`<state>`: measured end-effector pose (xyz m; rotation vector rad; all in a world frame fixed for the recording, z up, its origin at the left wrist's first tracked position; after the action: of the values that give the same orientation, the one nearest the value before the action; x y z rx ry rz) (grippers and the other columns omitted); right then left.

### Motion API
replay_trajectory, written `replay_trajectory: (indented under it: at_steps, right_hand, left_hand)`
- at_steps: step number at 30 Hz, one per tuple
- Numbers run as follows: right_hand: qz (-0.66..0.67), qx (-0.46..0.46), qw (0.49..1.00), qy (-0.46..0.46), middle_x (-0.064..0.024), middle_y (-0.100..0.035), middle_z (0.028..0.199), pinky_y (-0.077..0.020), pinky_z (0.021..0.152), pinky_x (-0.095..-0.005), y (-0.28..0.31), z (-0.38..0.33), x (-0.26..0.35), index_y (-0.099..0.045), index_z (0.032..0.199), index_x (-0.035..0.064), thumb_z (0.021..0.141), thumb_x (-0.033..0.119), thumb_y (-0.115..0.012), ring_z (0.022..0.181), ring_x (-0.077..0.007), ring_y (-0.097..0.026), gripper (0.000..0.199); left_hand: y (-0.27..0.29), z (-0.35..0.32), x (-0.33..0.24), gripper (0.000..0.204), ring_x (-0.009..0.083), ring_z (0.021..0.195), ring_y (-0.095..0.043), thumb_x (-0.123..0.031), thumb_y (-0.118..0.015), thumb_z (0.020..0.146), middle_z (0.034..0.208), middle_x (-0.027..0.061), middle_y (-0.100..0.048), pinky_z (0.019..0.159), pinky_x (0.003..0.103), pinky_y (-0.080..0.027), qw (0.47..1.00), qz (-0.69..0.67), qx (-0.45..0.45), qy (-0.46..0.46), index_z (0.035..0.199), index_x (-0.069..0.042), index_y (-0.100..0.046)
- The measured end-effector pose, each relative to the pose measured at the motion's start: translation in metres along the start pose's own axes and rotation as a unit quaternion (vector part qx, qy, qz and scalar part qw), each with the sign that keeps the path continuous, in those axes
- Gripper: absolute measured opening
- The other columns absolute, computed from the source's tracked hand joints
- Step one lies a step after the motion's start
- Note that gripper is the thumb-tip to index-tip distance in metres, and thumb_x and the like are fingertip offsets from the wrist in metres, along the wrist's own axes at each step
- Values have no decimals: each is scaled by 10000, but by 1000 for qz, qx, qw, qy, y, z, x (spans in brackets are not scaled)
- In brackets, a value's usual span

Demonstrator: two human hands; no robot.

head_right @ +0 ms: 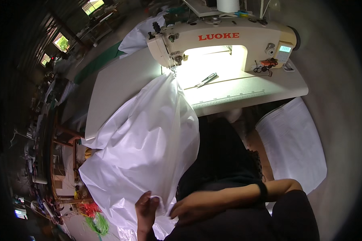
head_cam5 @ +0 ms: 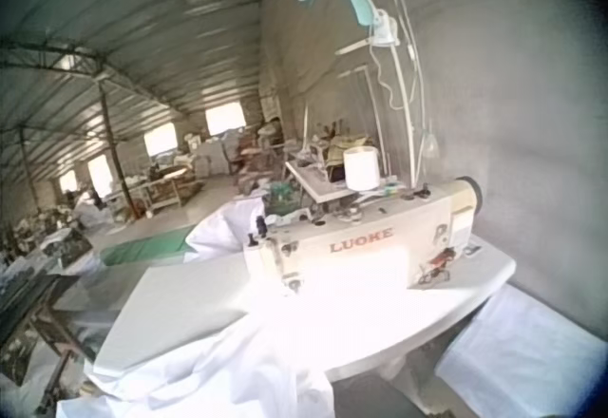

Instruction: The recorder is using a sewing machine to sew a large white plastic or fabric bag.

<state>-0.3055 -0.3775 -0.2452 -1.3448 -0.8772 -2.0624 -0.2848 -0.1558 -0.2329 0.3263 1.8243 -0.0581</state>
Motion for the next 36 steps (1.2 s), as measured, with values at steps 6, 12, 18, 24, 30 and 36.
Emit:
replay_trajectory:
  at_steps: [6, 12, 18, 24, 30, 36]
  right_hand:
    - [-141, -261, 869, -395, -175, -692, 986, -516, 836, -376, 61, -45, -91, -650, 1152, 12, 875, 414, -671, 953, -316, -664, 488]
    - [-109, -205, 947, -224, -160, -696, 887, -528, 754, -383, 30, -13, -88, -669, 1022, 5, 909, 240, -657, 796, -297, -683, 260]
    - [-10, -227, 974, -1, -134, -646, 779, -521, 566, -346, 10, -22, 6, -637, 993, 34, 888, 170, -683, 603, -286, -634, 178]
    - [-370, -102, 903, 193, -40, -544, 672, -505, 481, -267, 4, 1, 29, -550, 767, 73, 898, 190, -649, 587, -155, -623, 202]
    - [-481, 24, 874, 69, 2, -557, 714, -507, 515, -244, -15, 0, 24, -560, 815, 87, 852, 179, -616, 606, -101, -616, 114]
    - [-427, -13, 887, 176, 1, -587, 791, -529, 629, -284, 26, -1, 42, -612, 894, 102, 886, 174, -578, 640, -127, -603, 80]
  left_hand:
    - [0, 4, 7, 63, 127, 706, -520, -52, -638, 913, 811, 51, -585, 668, 249, -426, 979, 50, -74, -183, 943, -2, -615]
    - [14, 9, -18, 138, 130, 690, -530, -151, -677, 915, 801, 52, -614, 659, 253, -423, 945, 148, -106, -273, 933, -15, -658]
    - [7, 13, -41, 193, 193, 661, -624, 52, -662, 824, 798, 96, -650, 596, 287, -488, 949, 188, 6, -251, 991, -40, -689]
    - [-30, 0, -46, 298, 307, 736, -666, 76, -674, 756, 886, 110, -663, 611, 365, -529, 899, 300, 129, -292, 1029, -44, -668]
    - [-31, -1, -34, 275, 338, 731, -643, 61, -636, 788, 897, 145, -648, 636, 357, -517, 940, 202, 154, -229, 1053, -14, -629]
    - [-32, 2, -18, 237, 345, 718, -626, 44, -631, 752, 874, 162, -637, 649, 363, -506, 962, 165, 126, -177, 981, 1, -595]
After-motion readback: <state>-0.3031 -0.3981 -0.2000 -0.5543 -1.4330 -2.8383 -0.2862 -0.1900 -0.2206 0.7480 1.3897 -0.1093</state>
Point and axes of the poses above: each hand's wrist, its own z-axis towards the middle knuckle, its own y-axis out of the back of the hand, x = y × z, the point moved 1 cm from there along z, towards the middle knuckle
